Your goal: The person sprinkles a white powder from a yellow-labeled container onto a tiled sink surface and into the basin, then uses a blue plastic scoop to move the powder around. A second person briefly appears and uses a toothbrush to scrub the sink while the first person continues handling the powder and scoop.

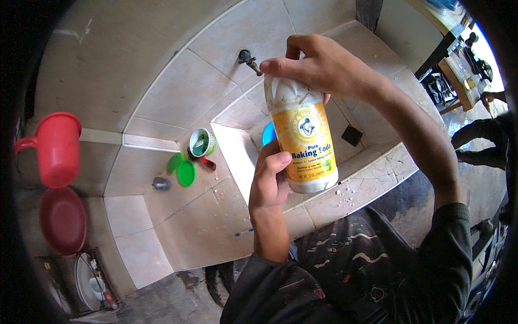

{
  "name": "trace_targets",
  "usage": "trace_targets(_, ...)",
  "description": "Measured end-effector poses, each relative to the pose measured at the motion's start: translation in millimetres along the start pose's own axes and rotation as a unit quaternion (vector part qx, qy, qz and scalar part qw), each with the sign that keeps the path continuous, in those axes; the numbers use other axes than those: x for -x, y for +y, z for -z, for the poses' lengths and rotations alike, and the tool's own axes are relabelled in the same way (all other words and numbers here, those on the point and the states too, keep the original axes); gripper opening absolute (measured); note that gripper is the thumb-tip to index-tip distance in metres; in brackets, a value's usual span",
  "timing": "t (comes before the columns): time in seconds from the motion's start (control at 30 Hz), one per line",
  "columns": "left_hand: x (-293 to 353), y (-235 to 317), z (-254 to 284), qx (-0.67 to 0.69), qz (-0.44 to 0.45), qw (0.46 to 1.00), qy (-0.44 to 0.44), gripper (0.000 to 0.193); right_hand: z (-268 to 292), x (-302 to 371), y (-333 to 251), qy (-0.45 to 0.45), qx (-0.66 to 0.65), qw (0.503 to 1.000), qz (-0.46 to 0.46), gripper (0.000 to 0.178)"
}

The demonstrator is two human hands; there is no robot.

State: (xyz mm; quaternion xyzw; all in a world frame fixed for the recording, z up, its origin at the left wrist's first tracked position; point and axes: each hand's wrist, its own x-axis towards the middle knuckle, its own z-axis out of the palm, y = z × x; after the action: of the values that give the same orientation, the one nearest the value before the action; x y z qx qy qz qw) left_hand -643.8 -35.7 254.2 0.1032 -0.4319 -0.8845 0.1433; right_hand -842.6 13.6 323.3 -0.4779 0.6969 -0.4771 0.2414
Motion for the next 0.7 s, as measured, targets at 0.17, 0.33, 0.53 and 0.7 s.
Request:
trace_targets(0.17, 0, -4, 3, 0.040, 0.011, 0.999, -0.018, 0.053, 5, 2, 3, -0.047, 0.050, 0.996, -0.062, 0.070)
trace_targets(0.33, 4, -5, 4, 0.051, 0.013, 0.999, -0.005, 0.051, 0, 5, -4, -0.050, 0.062, 0.995, -0.065, 0.069)
trace_targets(0.53, 3, -17, 13, -0.003, -0.005, 0.997, 0.074, 0.046, -8, 6, 10, -0.033, 0.049, 0.996, -0.067, 0.065)
trace_targets(0.7, -23, -65, 36, -0.527, -0.215, 0.801, 0.186, 0.039, -40, 35, 56, 0.058, 0.039, 0.997, 0.034, 0.076)
